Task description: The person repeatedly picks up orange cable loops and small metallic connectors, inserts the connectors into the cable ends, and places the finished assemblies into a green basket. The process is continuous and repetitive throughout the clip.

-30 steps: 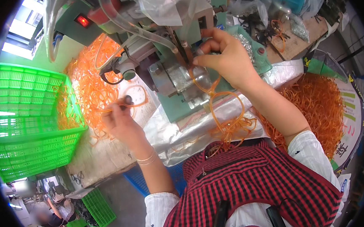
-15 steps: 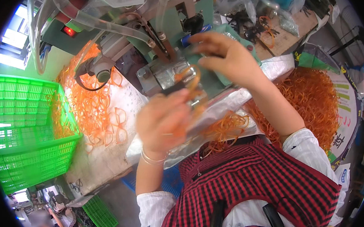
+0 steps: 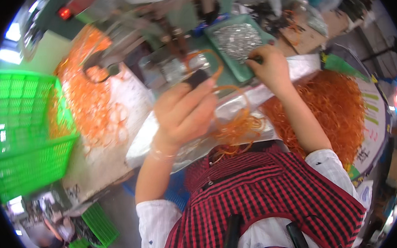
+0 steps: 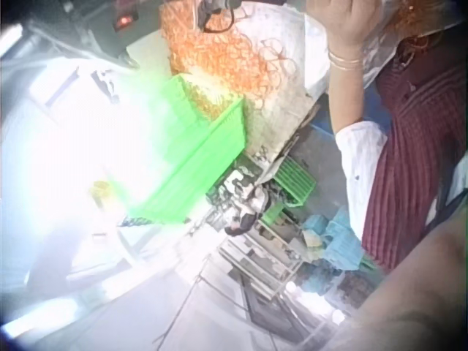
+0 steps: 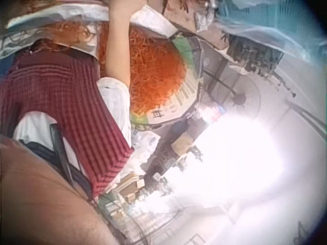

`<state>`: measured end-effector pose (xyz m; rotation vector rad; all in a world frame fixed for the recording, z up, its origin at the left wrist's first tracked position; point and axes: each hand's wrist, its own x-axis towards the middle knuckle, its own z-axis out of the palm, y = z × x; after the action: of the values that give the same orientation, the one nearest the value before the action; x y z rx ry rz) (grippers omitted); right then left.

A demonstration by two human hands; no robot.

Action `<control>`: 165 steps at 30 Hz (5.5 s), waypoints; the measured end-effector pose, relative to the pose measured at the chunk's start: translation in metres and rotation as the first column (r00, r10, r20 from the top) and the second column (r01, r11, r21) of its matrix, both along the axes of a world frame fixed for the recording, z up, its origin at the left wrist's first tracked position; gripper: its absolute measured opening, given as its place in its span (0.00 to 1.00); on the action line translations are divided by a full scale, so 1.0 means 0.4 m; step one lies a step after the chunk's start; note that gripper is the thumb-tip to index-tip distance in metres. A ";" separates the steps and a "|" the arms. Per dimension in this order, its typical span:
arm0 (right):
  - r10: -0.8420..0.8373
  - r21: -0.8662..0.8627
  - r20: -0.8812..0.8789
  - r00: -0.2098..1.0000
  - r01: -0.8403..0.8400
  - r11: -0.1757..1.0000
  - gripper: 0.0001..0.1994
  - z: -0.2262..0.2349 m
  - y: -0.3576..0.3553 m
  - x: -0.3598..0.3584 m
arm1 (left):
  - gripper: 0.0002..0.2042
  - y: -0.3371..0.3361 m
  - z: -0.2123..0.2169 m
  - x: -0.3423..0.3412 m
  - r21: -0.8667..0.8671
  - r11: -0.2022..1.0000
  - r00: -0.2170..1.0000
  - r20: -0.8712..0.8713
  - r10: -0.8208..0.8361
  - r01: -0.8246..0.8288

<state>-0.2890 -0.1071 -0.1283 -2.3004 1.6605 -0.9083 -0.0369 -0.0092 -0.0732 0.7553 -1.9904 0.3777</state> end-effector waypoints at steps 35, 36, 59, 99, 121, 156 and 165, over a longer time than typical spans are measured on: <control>0.240 0.185 0.465 0.852 -0.359 0.915 0.10 0.212 0.057 0.038 | 0.09 0.051 -0.036 0.408 0.654 0.710 0.402 -0.596 0.696 -0.261; 0.271 0.177 0.503 0.821 -0.405 0.897 0.12 0.239 0.040 0.088 | 0.09 0.031 -0.054 0.410 0.647 0.716 0.452 -0.573 0.683 -0.262; 0.090 0.113 0.936 0.341 -0.531 0.840 0.25 0.218 0.047 0.291 | 0.05 -0.025 0.193 0.115 0.058 0.998 0.599 -0.800 0.032 0.024; -0.032 -0.040 0.119 0.992 0.037 0.999 0.05 -0.006 -0.005 -0.039 | 0.10 0.185 -0.081 0.247 0.682 0.613 0.368 -0.493 0.788 -0.399; -0.107 0.102 0.318 0.942 0.079 0.992 0.08 0.041 0.038 -0.058 | 0.14 0.191 -0.192 0.342 0.765 0.542 0.256 -0.634 0.730 0.347; 0.202 0.206 0.755 0.624 -0.517 0.831 0.24 0.200 -0.017 0.131 | 0.09 0.049 0.083 0.005 0.091 0.996 0.997 -0.074 -0.003 0.010; 0.011 0.043 0.593 0.805 -0.044 0.998 0.13 0.009 -0.044 -0.008 | 0.13 -0.007 0.008 -0.001 -0.011 1.000 0.997 0.073 0.018 -0.018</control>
<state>-0.2923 -0.1247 -0.1246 -1.7256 1.3421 -1.3763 -0.0374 -0.0121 -0.0702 0.7633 -2.0500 0.4314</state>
